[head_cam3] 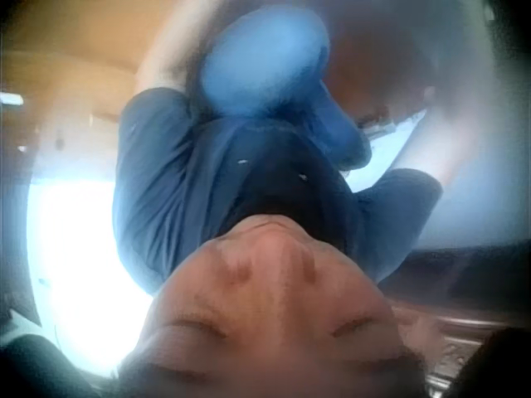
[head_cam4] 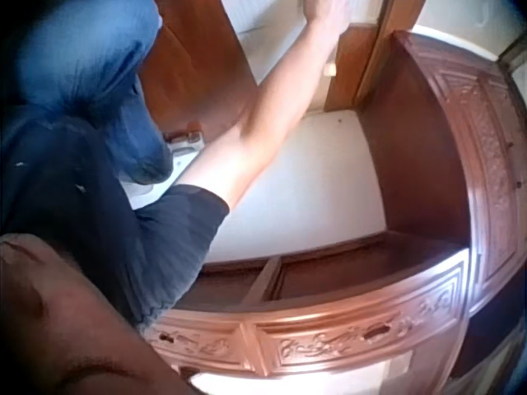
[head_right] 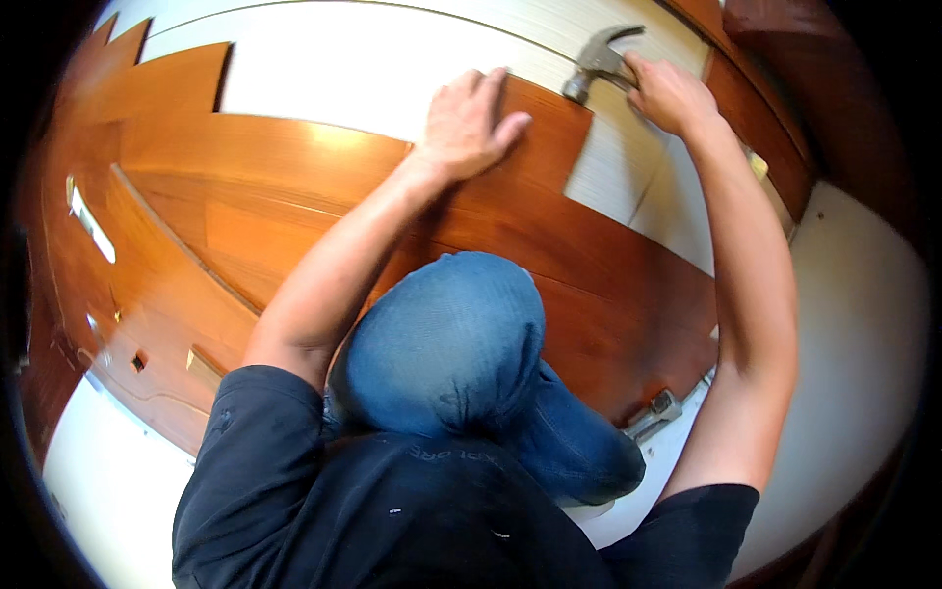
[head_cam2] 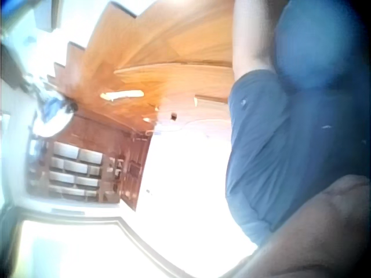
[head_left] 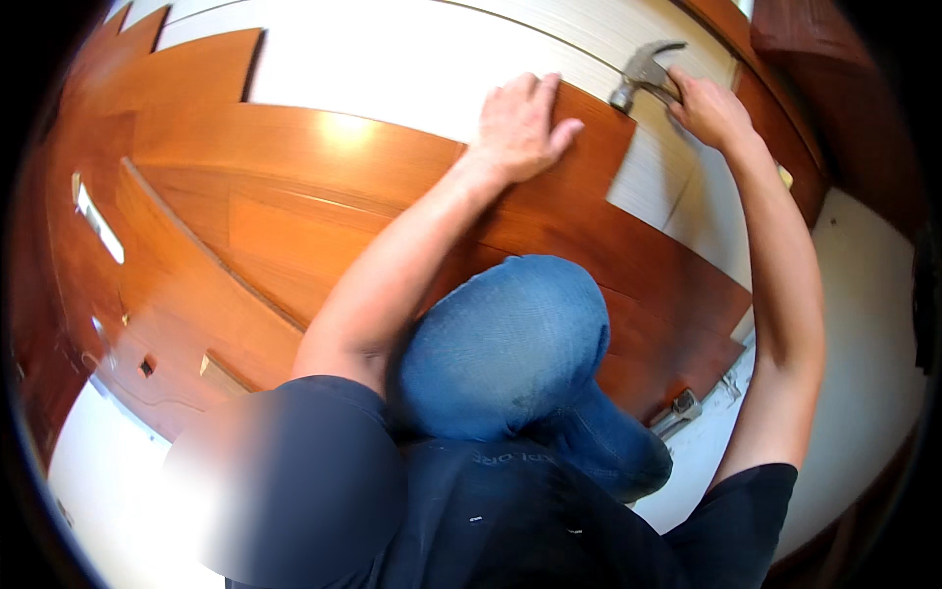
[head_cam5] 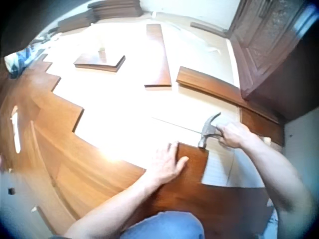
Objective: The person installs hardwood flooring planks on a subfloor. They position each plank, tap it into place with a hammer, and secure it using a pneumatic nail gun. The process is repeated for multiple planks across the room.
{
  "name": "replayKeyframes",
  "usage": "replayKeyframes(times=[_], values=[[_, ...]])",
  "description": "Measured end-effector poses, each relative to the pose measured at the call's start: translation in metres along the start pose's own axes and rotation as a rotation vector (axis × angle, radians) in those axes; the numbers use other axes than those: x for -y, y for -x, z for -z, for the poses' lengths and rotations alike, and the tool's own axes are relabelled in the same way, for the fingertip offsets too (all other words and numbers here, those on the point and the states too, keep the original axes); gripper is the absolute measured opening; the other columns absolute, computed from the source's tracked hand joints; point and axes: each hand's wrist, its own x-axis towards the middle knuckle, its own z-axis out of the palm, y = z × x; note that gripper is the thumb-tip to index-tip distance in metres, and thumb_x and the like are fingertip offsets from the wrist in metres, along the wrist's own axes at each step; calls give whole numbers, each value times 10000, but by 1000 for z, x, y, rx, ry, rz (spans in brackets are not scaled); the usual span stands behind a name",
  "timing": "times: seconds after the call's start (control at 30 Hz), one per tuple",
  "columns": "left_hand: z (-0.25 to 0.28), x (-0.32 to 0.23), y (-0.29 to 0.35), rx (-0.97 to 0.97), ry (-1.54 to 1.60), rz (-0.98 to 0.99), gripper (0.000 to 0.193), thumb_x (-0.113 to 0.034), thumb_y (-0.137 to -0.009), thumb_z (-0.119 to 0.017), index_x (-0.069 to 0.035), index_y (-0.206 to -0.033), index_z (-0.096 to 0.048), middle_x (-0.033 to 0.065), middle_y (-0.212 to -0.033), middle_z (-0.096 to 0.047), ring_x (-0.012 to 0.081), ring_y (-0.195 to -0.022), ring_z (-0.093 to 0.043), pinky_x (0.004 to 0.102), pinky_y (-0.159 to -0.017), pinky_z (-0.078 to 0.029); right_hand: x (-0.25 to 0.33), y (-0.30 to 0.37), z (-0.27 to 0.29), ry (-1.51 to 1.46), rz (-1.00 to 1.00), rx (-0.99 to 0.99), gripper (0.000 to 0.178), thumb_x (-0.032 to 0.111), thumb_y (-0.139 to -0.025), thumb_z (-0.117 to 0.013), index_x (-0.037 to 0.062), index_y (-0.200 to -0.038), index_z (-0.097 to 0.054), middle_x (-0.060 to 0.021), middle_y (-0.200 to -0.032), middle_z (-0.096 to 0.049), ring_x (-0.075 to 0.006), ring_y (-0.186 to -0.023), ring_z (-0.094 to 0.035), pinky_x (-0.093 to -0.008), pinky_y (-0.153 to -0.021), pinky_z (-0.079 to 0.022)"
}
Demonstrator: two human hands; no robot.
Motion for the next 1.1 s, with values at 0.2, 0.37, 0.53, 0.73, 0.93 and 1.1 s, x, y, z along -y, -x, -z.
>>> replayKeyframes(times=[0.2, 0.37, 0.53, 0.73, 0.93, 1.1], values=[[-7, 8, -5, -158, 162, 1, 478, -341, -1030, -624, -75, -1425, -593, 183, -1117, -659, 377, -1021, -643, 481, -922, -504, 2, 6, -2, -4, -26, -51, 353, 199, -925, -631, 98, -1253, -547, -263, -997, -719, -471, -987, -676, -574, -830, -544], [-10, 1, -3, -135, 4, 14, 573, -430, -1005, -645, -76, -1449, -564, 169, -1247, -627, 357, -1120, -624, 484, -977, -489, 4, 6, -3, 1, -57, -15, 367, 204, -926, -628, 114, -1274, -550, -250, -995, -727, -460, -978, -686, -568, -830, -551], [-11, 0, -3, -108, -38, -10, 690, -545, -961, -681, -87, -1461, -553, 140, -1272, -611, 321, -1149, -612, 478, -1005, -478, -3, 7, 2, 21, -11, -82, 367, 212, -927, -628, 124, -1278, -569, -238, -1017, -734, -448, -1005, -692, -564, -864, -556], [-13, 3, -4, -97, -74, -42, 845, -646, -868, -744, -87, -1470, -545, 126, -1258, -614, 307, -1147, -613, 462, -1013, -472, 18, 6, 49, -70, -139, 143, 287, 199, -870, -654, 119, -1142, -700, -183, -1140, -733, -358, -1117, -694, -488, -910, -558], [-9, -1, -3, -66, -131, -61, 895, -689, -853, -730, -91, -1488, -535, 116, -1249, -612, 287, -1149, -604, 463, -1015, -466, 10, 7, 50, -32, -89, 116, 247, 177, -867, -642, 90, -1090, -704, -193, -1136, -731, -359, -1105, -695, -487, -917, -559], [-7, -5, -4, -57, -143, -77, 909, -707, -852, -716, -93, -1496, -530, 116, -1250, -611, 281, -1141, -604, 457, -1006, -463, 6, 17, 22, -91, -63, 56, 263, 151, -845, -615, 47, -1073, -695, -209, -1123, -725, -387, -1101, -684, -492, -936, -551]])
